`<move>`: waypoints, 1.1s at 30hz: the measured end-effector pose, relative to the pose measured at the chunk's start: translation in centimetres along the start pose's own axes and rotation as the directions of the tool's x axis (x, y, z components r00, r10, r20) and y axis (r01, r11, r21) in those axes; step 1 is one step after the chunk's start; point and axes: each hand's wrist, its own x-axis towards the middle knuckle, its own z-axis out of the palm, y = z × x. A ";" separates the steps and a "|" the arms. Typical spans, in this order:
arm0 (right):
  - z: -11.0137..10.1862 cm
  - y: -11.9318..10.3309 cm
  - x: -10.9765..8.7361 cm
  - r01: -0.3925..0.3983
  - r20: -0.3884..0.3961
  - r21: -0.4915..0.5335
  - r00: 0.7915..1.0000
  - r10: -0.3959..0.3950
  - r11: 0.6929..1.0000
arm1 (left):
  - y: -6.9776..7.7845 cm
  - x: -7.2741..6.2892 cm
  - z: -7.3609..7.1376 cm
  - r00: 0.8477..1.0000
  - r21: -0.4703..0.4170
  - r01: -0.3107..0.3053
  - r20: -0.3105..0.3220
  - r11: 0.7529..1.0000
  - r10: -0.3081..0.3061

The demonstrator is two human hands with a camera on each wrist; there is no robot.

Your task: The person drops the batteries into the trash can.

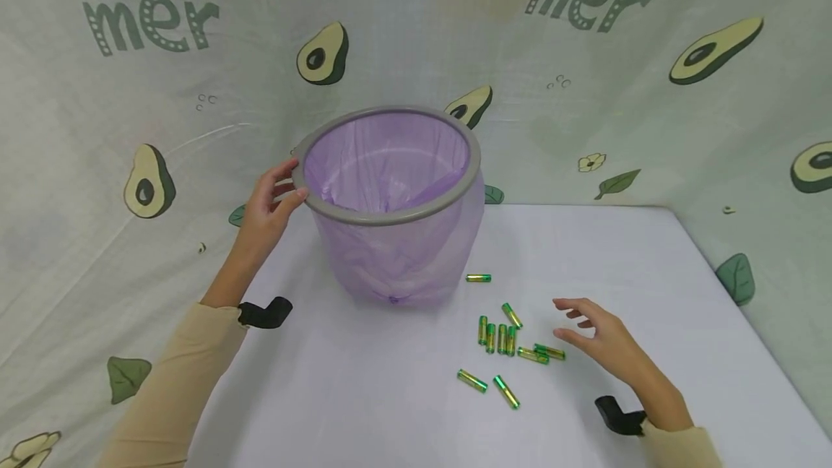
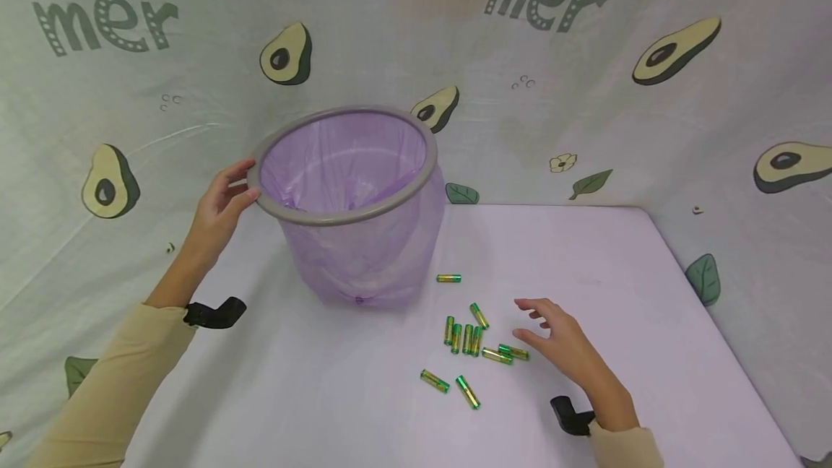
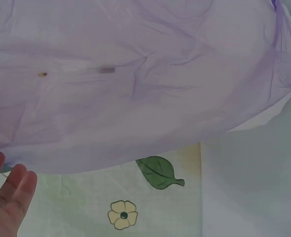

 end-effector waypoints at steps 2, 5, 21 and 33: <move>0.5 0.7 -0.3 -0.032 0.015 0.015 0.999 0.031 0.999 | 0.0 0.0 0.1 1.000 -0.014 0.004 -0.002 1.000 -0.004; 1.3 1.5 -0.7 -0.096 0.059 0.023 0.994 0.095 0.995 | -0.1 0.1 0.2 1.000 -0.042 0.002 -0.009 0.999 -0.003; 4.5 3.9 -1.8 -0.269 0.136 -0.003 0.954 0.267 0.963 | -0.8 0.1 0.7 1.000 -0.157 -0.019 -0.015 0.987 0.017; 4.0 3.8 -1.6 -0.334 0.163 0.017 0.931 0.327 0.942 | -0.9 0.2 0.7 1.000 -0.172 -0.020 -0.024 0.985 0.016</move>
